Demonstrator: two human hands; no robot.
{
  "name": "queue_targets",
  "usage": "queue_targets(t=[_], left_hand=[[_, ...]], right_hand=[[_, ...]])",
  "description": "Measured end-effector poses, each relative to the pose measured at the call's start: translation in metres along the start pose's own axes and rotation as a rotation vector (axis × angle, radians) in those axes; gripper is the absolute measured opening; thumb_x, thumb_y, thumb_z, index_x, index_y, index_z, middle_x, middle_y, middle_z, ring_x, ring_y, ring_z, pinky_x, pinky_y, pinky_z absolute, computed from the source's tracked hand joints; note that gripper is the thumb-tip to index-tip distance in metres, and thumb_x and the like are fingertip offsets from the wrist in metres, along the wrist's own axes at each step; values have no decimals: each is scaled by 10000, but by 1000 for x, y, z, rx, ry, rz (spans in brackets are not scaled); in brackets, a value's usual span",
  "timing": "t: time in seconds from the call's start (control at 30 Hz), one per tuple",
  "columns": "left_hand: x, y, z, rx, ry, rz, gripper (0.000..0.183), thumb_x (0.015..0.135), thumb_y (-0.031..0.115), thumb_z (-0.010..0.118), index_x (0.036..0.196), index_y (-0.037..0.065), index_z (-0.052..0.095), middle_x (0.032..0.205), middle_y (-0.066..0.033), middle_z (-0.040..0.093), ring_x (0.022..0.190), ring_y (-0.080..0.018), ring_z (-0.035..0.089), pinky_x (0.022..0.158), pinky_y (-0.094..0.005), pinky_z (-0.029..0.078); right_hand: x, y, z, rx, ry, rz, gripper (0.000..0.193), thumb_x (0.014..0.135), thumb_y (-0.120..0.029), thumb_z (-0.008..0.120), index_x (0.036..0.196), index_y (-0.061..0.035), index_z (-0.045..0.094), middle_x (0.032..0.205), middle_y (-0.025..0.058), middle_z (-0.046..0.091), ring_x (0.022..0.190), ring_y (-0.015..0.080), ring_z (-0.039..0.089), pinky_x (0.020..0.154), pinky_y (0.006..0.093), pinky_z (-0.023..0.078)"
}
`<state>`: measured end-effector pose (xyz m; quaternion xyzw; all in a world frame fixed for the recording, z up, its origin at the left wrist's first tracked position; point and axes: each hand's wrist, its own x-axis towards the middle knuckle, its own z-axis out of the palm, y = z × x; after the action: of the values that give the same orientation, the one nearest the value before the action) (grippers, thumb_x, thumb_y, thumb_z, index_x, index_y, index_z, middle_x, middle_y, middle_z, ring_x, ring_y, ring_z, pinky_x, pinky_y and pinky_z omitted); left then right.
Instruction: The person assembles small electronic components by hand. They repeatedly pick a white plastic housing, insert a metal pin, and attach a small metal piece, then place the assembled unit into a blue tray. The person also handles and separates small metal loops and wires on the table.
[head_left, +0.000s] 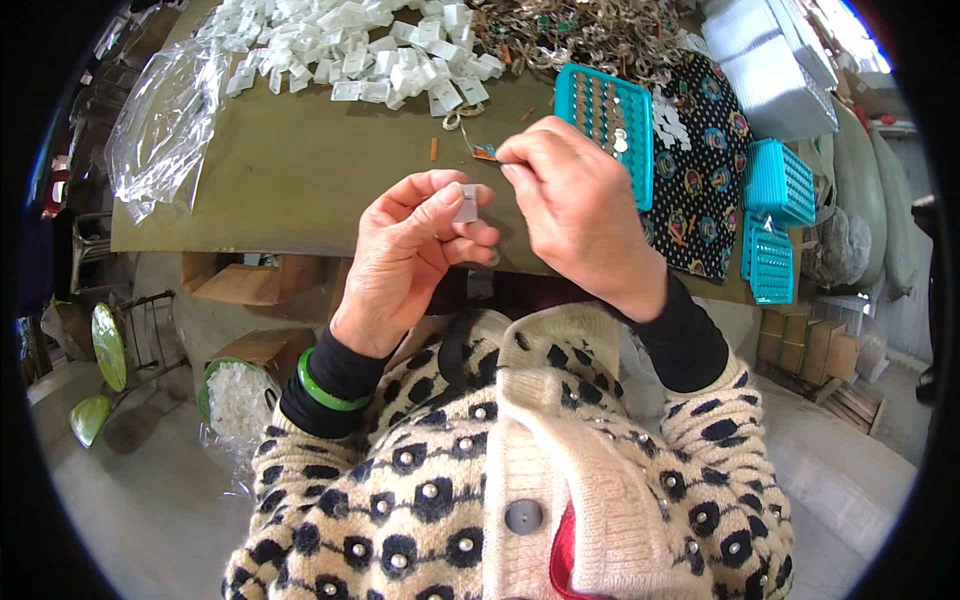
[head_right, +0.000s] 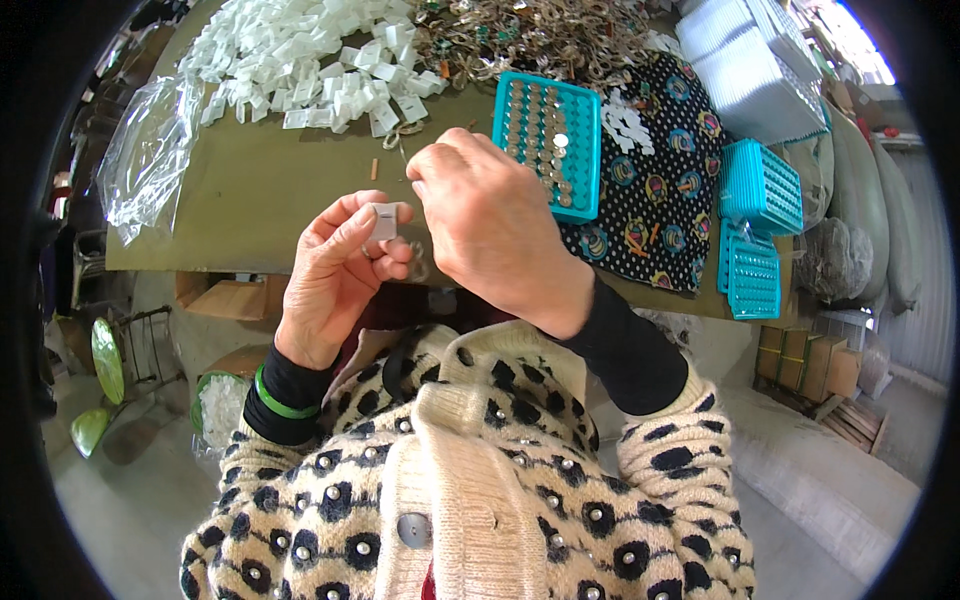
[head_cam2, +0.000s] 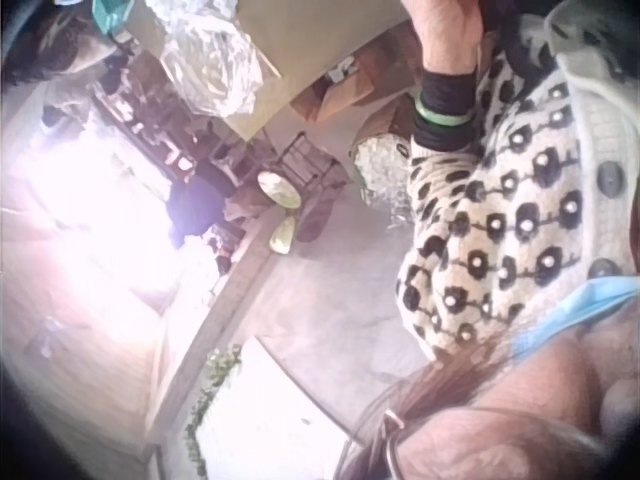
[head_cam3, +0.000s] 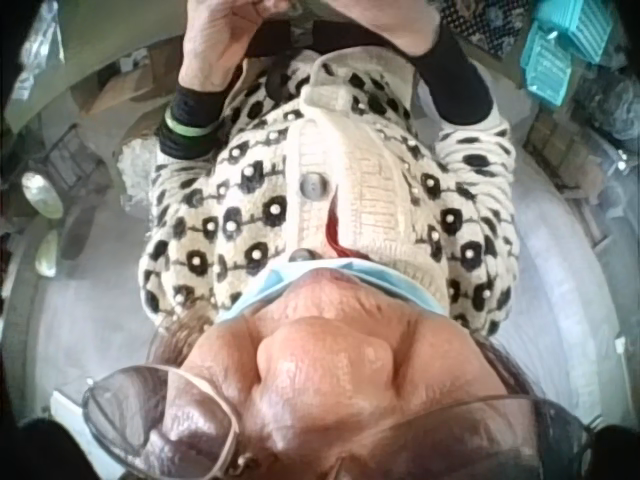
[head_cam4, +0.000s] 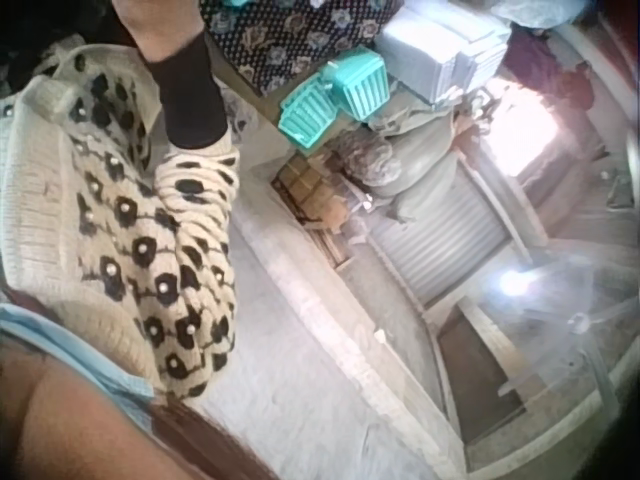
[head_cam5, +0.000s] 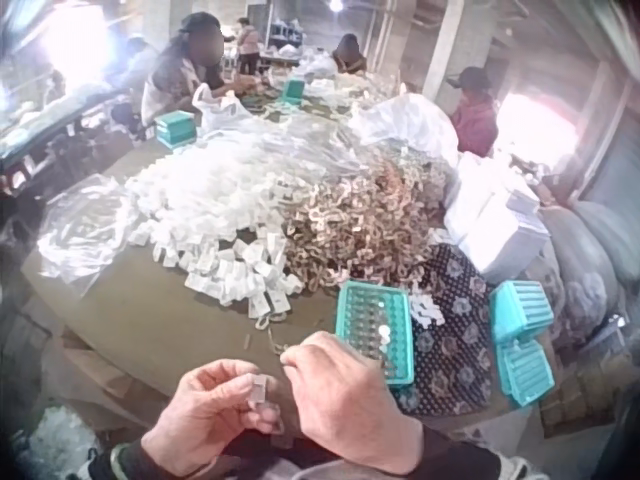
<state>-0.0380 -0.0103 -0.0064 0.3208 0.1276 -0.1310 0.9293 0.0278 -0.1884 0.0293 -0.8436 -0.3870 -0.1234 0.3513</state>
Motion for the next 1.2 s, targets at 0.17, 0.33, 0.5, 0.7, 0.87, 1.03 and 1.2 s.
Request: queue_targets(t=[0.17, 0.33, 0.5, 0.7, 0.87, 1.03, 1.2], left_hand=[[-3, 8, -15, 34, -7, 66, 187, 958, 103, 613, 1115, 1, 601, 1039, -193, 692, 767, -239, 714, 667, -336, 613], [-2, 9, -18, -15, -8, 65, 201, 963, 96, 593, 1131, -16, 597, 1004, -171, 684, 780, -236, 708, 671, -350, 615], [3, 9, -16, -106, 11, 30, 212, 973, 141, 581, 1110, -19, 595, 877, -86, 628, 765, -209, 673, 652, -340, 603], [8, 9, -9, -170, -115, -197, 261, 998, 244, 567, 1100, 5, 594, 884, -69, 621, 738, -178, 637, 563, -282, 536], [13, 8, -3, -204, -195, -151, 190, 977, 194, 606, 1053, 20, 625, 904, -74, 659, 713, -136, 618, 505, -232, 467], [8, 11, 4, 24, -26, 63, 158, 924, 93, 674, 1052, 0, 667, 843, -68, 685, 665, -109, 626, 513, -228, 471], [5, 4, 19, 517, 152, 333, 144, 870, 28, 720, 1007, -11, 698, 789, -16, 663, 635, -41, 588, 525, -180, 457]], right_hand=[[17, 11, 40, -498, -109, -37, 157, 709, -47, 670, 844, -23, 593, 826, 97, 592, 820, 259, 613, 682, 367, 512], [21, 15, 52, -540, -183, 0, 140, 722, -53, 665, 848, -35, 609, 820, 102, 620, 810, 256, 631, 678, 349, 524], [17, 7, 37, 125, -24, 349, 157, 805, 22, 656, 956, -6, 627, 845, 105, 654, 726, 237, 655, 650, 328, 522], [4, -8, 28, 544, 225, 313, 155, 857, 13, 701, 1003, -2, 651, 870, 44, 658, 714, 86, 590, 666, 237, 494], [-8, -5, 36, 693, 273, 186, 214, 810, 65, 724, 1002, -5, 657, 980, 94, 675, 946, 185, 599, 790, 271, 490], [-6, -7, 11, 817, 310, 214, 176, 888, 42, 636, 1063, 28, 621, 1218, 181, 608, 1068, 202, 580, 871, 320, 477], [-1, -30, -25, -100, 274, -147, 340, 765, 6, 687, 1096, 25, 612, 1159, 181, 635, 1077, 316, 584, 923, 414, 465]])
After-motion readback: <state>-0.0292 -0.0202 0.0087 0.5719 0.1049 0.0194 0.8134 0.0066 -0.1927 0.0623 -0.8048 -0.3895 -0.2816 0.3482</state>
